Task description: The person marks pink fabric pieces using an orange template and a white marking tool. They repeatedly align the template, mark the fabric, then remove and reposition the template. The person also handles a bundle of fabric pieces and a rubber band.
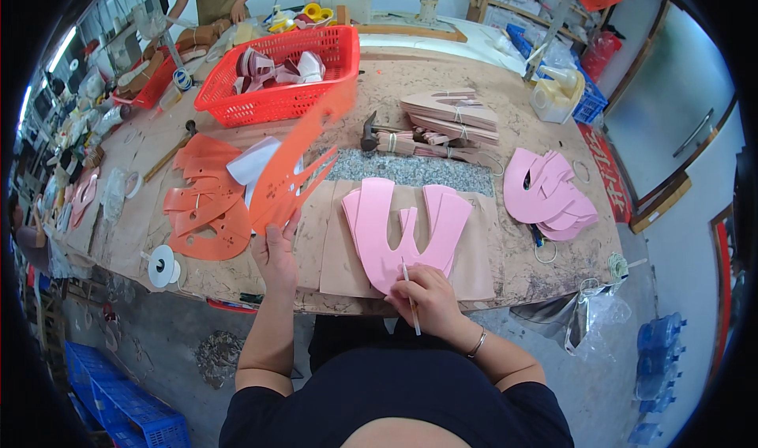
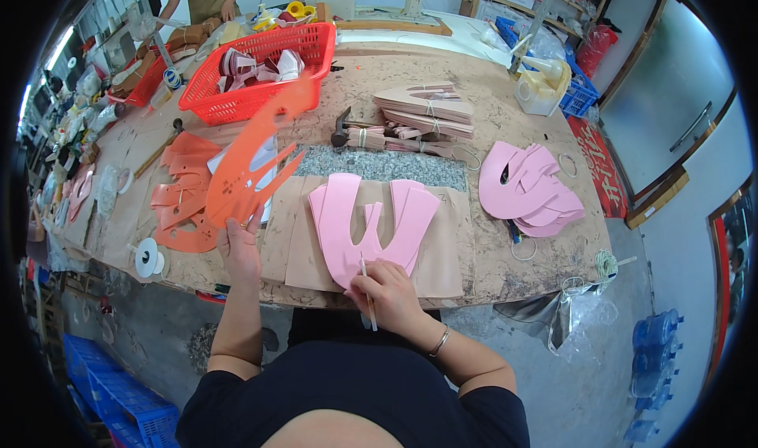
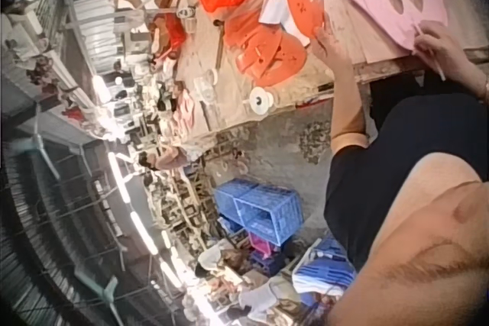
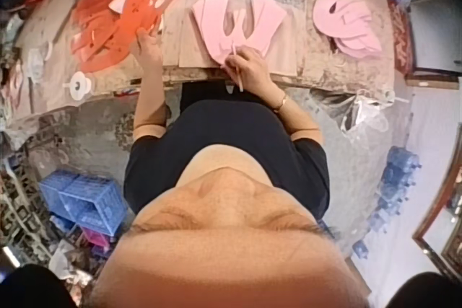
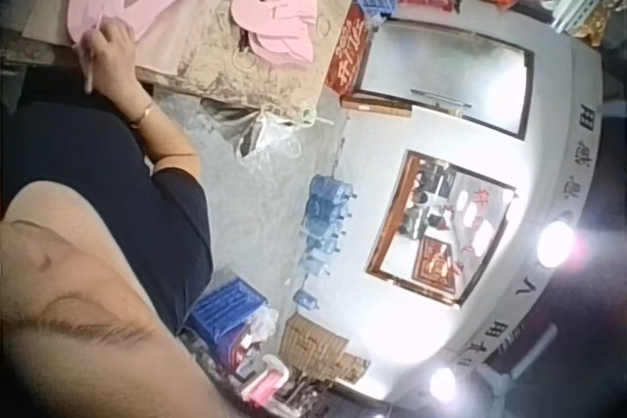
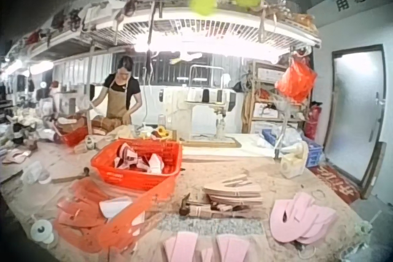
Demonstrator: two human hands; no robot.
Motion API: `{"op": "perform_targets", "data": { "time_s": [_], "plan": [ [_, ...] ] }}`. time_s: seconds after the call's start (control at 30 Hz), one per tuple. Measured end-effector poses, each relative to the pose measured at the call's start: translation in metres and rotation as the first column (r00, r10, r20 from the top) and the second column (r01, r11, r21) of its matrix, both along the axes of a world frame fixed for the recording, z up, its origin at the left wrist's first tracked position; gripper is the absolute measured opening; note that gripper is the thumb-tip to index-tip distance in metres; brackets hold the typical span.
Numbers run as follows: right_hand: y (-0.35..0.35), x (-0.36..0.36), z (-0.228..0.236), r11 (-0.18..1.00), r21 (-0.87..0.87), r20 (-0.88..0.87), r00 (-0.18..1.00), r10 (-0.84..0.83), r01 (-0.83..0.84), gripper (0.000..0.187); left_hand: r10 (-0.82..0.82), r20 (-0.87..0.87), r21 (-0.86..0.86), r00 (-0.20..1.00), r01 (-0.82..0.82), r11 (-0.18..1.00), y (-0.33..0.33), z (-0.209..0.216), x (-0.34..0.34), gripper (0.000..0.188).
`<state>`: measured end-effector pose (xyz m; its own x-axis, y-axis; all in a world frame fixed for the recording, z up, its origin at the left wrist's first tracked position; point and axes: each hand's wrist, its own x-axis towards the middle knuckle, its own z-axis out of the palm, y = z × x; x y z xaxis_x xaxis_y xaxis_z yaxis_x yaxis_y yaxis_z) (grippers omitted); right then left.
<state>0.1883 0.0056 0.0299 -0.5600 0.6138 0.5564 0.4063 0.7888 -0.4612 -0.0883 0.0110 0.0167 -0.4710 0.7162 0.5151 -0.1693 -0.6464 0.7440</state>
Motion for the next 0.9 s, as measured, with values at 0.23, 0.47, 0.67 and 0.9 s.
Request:
{"op": "perform_targets", "data": {
  "time_s": [0.23, 0.47, 0.67, 0.9],
  "plan": [
    [0.082, 0.065, 0.038, 0.922, -0.132, -0.462, 0.800, -0.382, 0.364, 0.012, 0.203, -0.647, 0.091, 0.735, -0.190, 0.978, -0.010, -0.008, 0.024, 0.034],
    [0.164, 0.209, 0.122, 0.224, 0.443, -0.485, 0.443, -0.754, 0.868, 0.006, 0.035, -0.983, 0.026, 0.180, -0.055, 0.998, -0.030, -0.020, 0.081, 0.043],
    [0.173, 0.222, 0.047, 0.416, 0.550, -0.164, 0.582, -0.797, 0.724, 0.016, -0.063, -0.992, -0.074, 0.111, -0.099, 0.992, -0.048, -0.009, 0.099, 0.056],
    [0.083, 0.093, -0.019, 0.923, -0.123, -0.105, 0.920, -0.378, 0.365, 0.039, -0.139, -0.984, -0.154, 0.111, -0.140, 0.978, -0.044, -0.008, 0.099, 0.056]
  ]
}}
